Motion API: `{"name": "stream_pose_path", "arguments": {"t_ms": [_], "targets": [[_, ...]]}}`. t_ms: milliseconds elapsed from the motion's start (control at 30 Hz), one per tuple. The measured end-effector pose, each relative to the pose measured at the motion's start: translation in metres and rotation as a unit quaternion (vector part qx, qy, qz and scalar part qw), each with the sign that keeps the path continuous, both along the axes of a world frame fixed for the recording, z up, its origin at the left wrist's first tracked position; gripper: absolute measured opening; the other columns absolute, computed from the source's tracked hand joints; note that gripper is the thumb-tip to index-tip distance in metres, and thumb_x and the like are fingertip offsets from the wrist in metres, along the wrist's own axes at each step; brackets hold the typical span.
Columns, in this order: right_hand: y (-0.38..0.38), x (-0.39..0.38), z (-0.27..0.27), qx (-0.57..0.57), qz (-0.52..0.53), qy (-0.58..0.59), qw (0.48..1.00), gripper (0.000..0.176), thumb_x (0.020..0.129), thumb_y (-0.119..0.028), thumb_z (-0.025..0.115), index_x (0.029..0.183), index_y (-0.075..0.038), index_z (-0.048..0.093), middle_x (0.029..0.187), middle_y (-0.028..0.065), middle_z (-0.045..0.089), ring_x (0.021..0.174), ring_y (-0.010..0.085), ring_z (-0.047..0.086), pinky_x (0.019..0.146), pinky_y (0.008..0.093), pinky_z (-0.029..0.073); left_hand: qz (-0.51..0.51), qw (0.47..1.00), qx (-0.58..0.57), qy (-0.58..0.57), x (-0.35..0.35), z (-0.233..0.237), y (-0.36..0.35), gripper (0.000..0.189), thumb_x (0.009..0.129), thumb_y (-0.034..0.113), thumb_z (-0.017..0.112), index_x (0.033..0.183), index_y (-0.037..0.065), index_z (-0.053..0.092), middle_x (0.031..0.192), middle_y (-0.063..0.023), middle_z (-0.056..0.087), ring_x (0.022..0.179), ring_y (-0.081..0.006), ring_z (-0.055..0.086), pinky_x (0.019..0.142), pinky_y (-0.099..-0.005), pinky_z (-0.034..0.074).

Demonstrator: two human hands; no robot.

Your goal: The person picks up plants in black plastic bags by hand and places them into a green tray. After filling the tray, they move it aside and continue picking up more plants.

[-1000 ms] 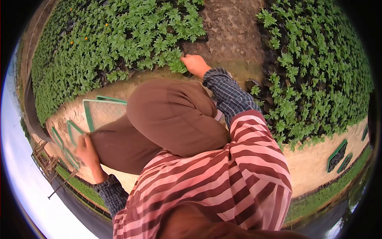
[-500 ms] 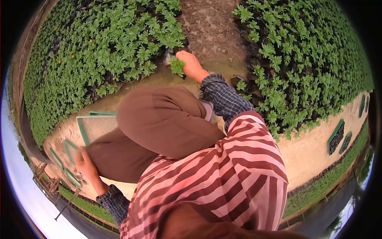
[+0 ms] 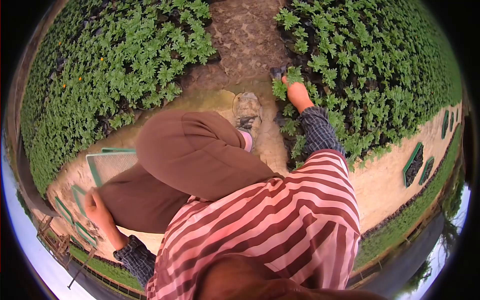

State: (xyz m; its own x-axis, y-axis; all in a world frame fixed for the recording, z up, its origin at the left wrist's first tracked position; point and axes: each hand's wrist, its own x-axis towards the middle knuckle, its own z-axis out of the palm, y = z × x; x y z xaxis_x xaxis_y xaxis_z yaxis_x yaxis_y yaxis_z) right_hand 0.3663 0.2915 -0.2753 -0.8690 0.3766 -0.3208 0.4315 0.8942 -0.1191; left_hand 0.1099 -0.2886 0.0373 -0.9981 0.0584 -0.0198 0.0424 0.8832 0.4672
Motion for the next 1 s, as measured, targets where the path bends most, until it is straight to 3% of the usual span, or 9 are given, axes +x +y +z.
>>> {"name": "stream_pose_path", "arguments": {"t_ms": [67, 133, 167, 267, 400, 600, 733, 800, 1000], "targets": [[0.013, 0.009, -0.03, 0.042, 0.026, 0.018, 0.999, 0.054, 0.078, -0.003, 0.051, 0.132, -0.009, 0.047, 0.072, 0.0161, 0.063, 0.066, 0.0356, 0.062, 0.061, 0.0441, 0.05, -0.005, 1.0, 0.001, 0.014, 0.0, -0.003, -0.005, 0.023, 0.094, 0.017, 0.055, 0.097, -0.004, 0.064, 0.085, -0.0037, 0.064, 0.08, -0.0107, 0.055, 0.076, -0.0257, 0.045], [0.018, 0.008, -0.026, 0.035, 0.055, 0.003, 0.998, 0.038, 0.077, -0.006, 0.053, 0.114, -0.006, 0.061, 0.073, 0.0156, 0.063, 0.068, 0.0348, 0.062, 0.063, 0.0437, 0.051, -0.007, 1.0, -0.006, 0.016, 0.002, -0.001, -0.005, 0.022, 0.094, 0.017, 0.055, 0.097, -0.004, 0.064, 0.085, -0.0038, 0.064, 0.081, -0.0108, 0.055, 0.077, -0.0259, 0.045], [0.022, 0.007, -0.024, 0.031, 0.059, -0.022, 0.998, 0.018, 0.074, -0.008, 0.055, 0.085, -0.004, 0.069, 0.073, 0.0154, 0.064, 0.069, 0.034, 0.063, 0.064, 0.0443, 0.051, -0.01, 1.0, -0.01, 0.018, 0.001, -0.002, -0.004, 0.022, 0.094, 0.016, 0.055, 0.097, -0.004, 0.064, 0.085, -0.0039, 0.065, 0.081, -0.0109, 0.056, 0.077, -0.026, 0.045], [0.019, 0.004, -0.017, 0.041, 0.029, 0.017, 0.999, 0.014, 0.072, -0.009, 0.056, 0.063, -0.004, 0.065, 0.073, 0.0161, 0.064, 0.069, 0.0339, 0.063, 0.066, 0.0447, 0.051, -0.009, 1.0, -0.01, -0.001, 0.002, 0.002, -0.001, 0.018, 0.094, 0.013, 0.054, 0.093, -0.002, 0.064, 0.087, -0.004, 0.065, 0.082, -0.0108, 0.057, 0.079, -0.0252, 0.045], [0.013, -0.001, -0.004, 0.044, 0.052, -0.047, 0.997, 0.013, 0.072, -0.008, 0.056, 0.066, -0.003, 0.065, 0.075, 0.0174, 0.064, 0.074, 0.0337, 0.063, 0.067, 0.0442, 0.051, -0.001, 1.0, -0.023, 0.005, 0.003, 0.001, 0.0, 0.019, 0.094, 0.013, 0.053, 0.094, -0.002, 0.064, 0.087, -0.0043, 0.065, 0.082, -0.0112, 0.057, 0.079, -0.0256, 0.045], [0.003, -0.025, 0.062, 0.07, -0.112, 0.042, 0.99, 0.01, 0.075, -0.005, 0.058, 0.084, -0.006, 0.062, 0.088, 0.0135, 0.063, 0.084, 0.0323, 0.064, 0.07, 0.0418, 0.052, -0.004, 1.0, -0.013, 0.005, 0.004, 0.004, 0.007, 0.021, 0.093, 0.015, 0.053, 0.096, -0.003, 0.064, 0.084, -0.0048, 0.064, 0.08, -0.0105, 0.055, 0.077, -0.0262, 0.045], [0.001, -0.06, 0.079, 0.1, -0.068, 0.235, 0.965, 0.015, 0.077, -0.008, 0.059, 0.092, -0.007, 0.057, 0.088, 0.0119, 0.057, 0.087, 0.0306, 0.058, 0.072, 0.0416, 0.049, -0.011, 0.999, -0.04, 0.007, 0.002, 0.004, 0.009, 0.023, 0.092, 0.018, 0.054, 0.097, -0.002, 0.065, 0.084, -0.0063, 0.065, 0.08, -0.0128, 0.057, 0.077, -0.0276, 0.046], [0.0, -0.08, 0.062, 0.104, 0.034, 0.214, 0.971, 0.014, 0.078, -0.009, 0.058, 0.091, -0.008, 0.057, 0.091, 0.0119, 0.057, 0.087, 0.0305, 0.057, 0.072, 0.0432, 0.048, -0.01, 0.998, -0.056, 0.013, 0.0, 0.005, 0.011, 0.023, 0.092, 0.019, 0.055, 0.097, -0.001, 0.065, 0.084, -0.0074, 0.066, 0.08, -0.0142, 0.059, 0.077, -0.0283, 0.046], [-0.001, -0.109, -0.026, 0.055, 0.025, -0.109, 0.992, 0.025, 0.083, -0.016, 0.057, 0.102, -0.008, 0.071, 0.11, 0.0169, 0.06, 0.096, 0.0411, 0.059, 0.074, 0.0504, 0.05, -0.018, 0.997, -0.068, 0.027, 0.002, 0.005, 0.014, 0.022, 0.091, 0.018, 0.055, 0.097, 0.0, 0.066, 0.088, -0.0136, 0.067, 0.082, -0.0208, 0.063, 0.077, -0.0318, 0.047]]}}
